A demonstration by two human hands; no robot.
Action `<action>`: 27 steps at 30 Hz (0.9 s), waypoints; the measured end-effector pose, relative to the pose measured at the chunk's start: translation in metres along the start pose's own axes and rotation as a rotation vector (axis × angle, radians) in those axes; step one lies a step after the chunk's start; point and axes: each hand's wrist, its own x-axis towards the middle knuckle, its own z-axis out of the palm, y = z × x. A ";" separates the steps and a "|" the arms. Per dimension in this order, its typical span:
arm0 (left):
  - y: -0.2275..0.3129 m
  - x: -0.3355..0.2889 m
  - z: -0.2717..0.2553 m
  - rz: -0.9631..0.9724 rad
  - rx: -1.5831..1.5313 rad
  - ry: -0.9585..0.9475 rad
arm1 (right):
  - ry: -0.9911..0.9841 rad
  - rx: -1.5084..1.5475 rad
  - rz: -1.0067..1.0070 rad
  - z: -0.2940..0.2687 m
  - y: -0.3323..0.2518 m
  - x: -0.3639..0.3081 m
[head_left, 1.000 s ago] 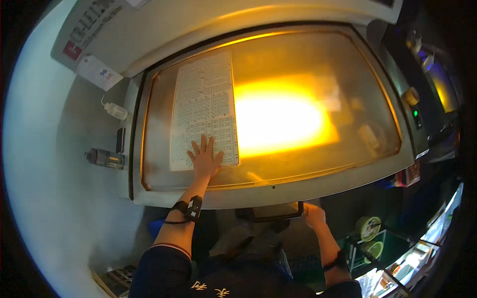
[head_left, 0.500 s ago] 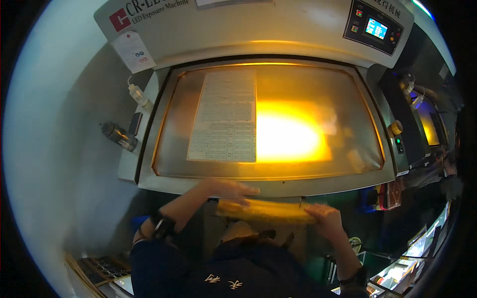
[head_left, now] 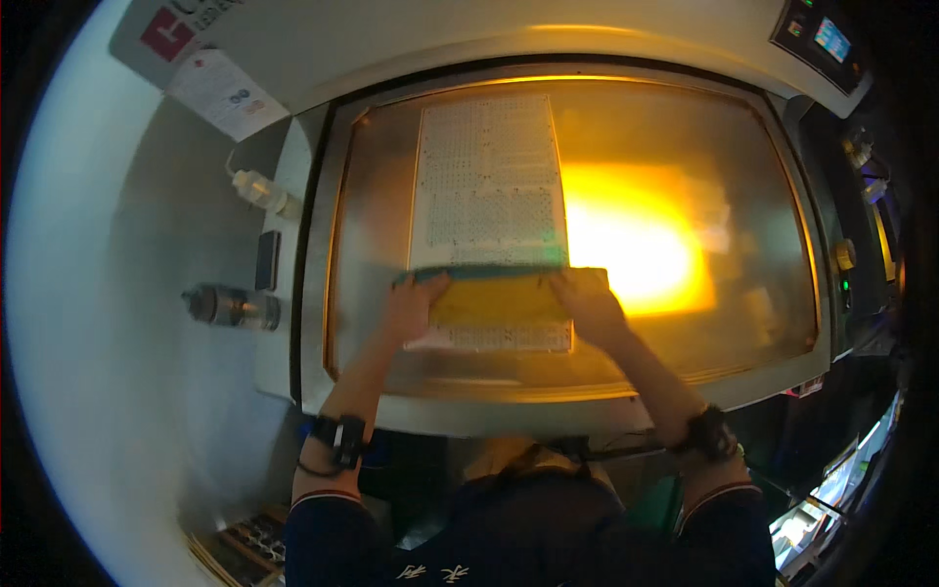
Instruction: Load and unload PCB panels into an LED exposure machine, using a squeegee-like tool to flatten them.
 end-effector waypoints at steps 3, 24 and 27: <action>-0.045 0.124 -0.040 -0.013 -0.018 0.013 | -0.088 -0.084 0.096 -0.014 0.052 0.130; -0.200 0.288 -0.050 0.014 -0.575 0.321 | 0.141 -0.271 0.093 -0.001 0.084 0.329; -0.130 0.184 -0.045 0.030 0.293 0.190 | 0.053 -0.191 0.087 0.007 0.042 0.232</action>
